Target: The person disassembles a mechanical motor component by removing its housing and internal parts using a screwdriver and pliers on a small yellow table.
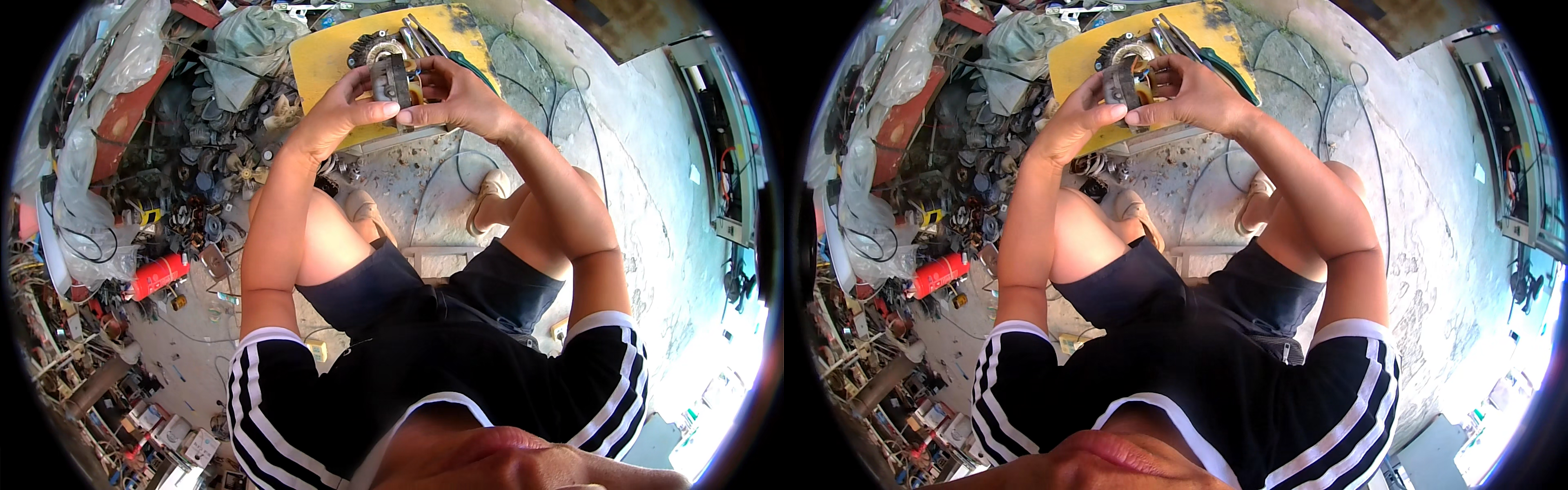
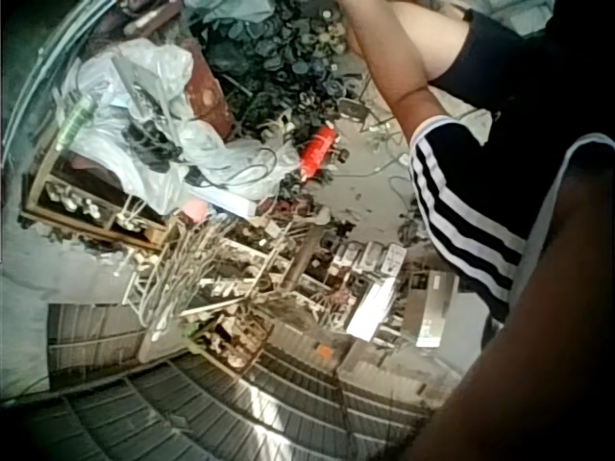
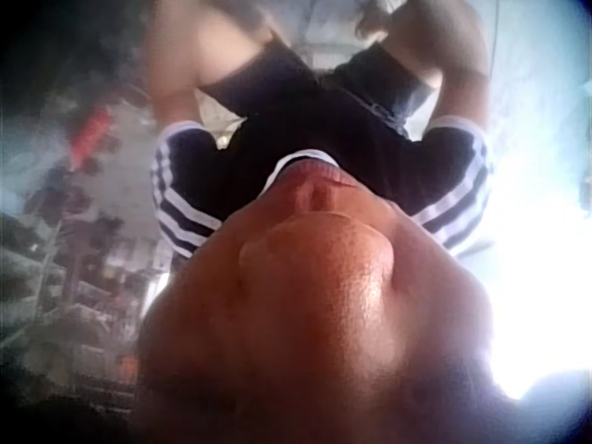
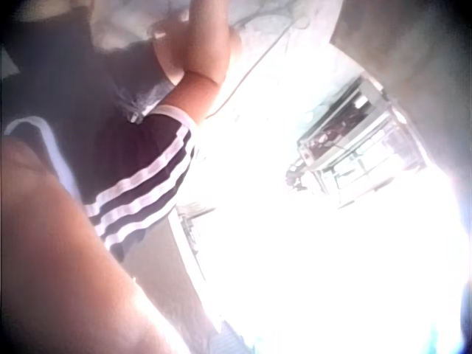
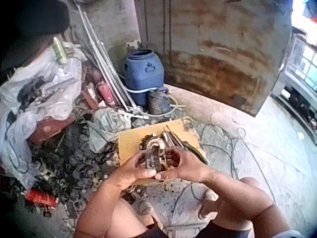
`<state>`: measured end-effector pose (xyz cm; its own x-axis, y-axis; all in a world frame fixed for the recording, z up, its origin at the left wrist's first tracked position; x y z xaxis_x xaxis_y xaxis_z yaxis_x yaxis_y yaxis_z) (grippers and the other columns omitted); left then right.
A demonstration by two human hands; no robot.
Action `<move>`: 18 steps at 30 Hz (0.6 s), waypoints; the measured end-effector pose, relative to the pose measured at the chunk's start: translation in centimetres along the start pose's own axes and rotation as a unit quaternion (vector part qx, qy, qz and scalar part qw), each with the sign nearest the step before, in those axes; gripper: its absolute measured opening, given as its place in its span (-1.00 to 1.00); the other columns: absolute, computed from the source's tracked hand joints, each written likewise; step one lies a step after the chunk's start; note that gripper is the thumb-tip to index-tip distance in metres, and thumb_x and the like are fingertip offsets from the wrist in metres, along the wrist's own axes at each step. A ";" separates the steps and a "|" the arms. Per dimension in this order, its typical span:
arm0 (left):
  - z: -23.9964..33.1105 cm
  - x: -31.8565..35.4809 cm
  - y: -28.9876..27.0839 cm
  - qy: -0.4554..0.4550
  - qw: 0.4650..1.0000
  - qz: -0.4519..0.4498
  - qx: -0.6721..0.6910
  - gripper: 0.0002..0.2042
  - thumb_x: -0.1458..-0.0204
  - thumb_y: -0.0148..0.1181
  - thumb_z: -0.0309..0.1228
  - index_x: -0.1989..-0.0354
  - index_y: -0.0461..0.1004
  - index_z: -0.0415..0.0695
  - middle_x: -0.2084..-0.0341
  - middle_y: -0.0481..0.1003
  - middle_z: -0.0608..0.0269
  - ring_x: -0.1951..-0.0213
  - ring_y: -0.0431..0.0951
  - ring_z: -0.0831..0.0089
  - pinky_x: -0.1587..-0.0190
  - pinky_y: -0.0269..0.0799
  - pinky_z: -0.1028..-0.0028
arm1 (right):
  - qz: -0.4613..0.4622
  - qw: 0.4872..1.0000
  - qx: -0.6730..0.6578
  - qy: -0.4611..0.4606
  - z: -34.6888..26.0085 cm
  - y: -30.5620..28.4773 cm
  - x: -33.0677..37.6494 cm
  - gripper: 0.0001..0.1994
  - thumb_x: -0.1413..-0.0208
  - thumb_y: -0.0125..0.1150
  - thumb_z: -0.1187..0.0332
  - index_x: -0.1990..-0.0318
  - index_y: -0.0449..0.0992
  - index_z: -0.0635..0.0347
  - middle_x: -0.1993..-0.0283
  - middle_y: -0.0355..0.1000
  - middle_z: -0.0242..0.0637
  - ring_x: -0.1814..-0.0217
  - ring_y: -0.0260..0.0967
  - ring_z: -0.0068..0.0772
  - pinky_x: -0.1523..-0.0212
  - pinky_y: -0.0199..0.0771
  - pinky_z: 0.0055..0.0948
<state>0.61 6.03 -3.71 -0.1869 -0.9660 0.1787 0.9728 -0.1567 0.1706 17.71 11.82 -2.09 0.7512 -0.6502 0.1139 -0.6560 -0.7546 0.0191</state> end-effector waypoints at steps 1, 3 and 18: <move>0.2 0.1 0.1 -0.003 1.000 -0.001 0.006 -0.16 0.15 0.47 -0.21 -0.27 0.16 -0.31 -0.08 0.36 0.12 -0.14 0.35 0.37 -0.24 0.21 0.38 | 0.008 1.000 -0.003 -0.001 0.0 0.0 0.1 -0.12 0.25 0.63 0.25 -0.20 0.22 0.45 -0.02 0.46 -0.12 -0.09 0.41 -0.36 -0.15 0.39 -0.40; 0.4 0.1 0.3 -0.003 1.000 -0.005 0.013 -0.16 0.17 0.49 -0.19 -0.24 0.19 -0.32 -0.04 0.38 0.11 -0.12 0.36 0.37 -0.22 0.23 0.39 | 0.018 1.000 -0.009 -0.006 0.1 -0.2 0.3 -0.10 0.29 0.65 0.22 -0.18 0.23 0.48 -0.03 0.47 -0.09 -0.10 0.41 -0.34 -0.17 0.38 -0.40; 1.0 0.1 -0.7 0.021 0.999 0.035 -0.007 -0.20 0.13 0.47 -0.17 -0.24 0.24 -0.34 -0.01 0.42 0.14 -0.05 0.41 0.40 -0.19 0.25 0.40 | 0.027 0.999 -0.029 -0.008 -0.5 -0.6 0.3 -0.16 0.26 0.64 0.24 -0.16 0.28 0.44 -0.01 0.48 -0.14 -0.06 0.44 -0.41 -0.17 0.38 -0.43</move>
<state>-0.21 6.25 -2.84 -0.1128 -0.9823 0.1496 0.9853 -0.0911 0.1447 18.27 12.10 -1.55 0.7150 -0.6919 0.1007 -0.6988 -0.7119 0.0702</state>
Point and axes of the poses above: each hand's wrist, its own x-axis away from the middle knuckle, its own y-axis out of the palm, z = x × y, the point moved 5 cm from there along -x, towards the middle knuckle
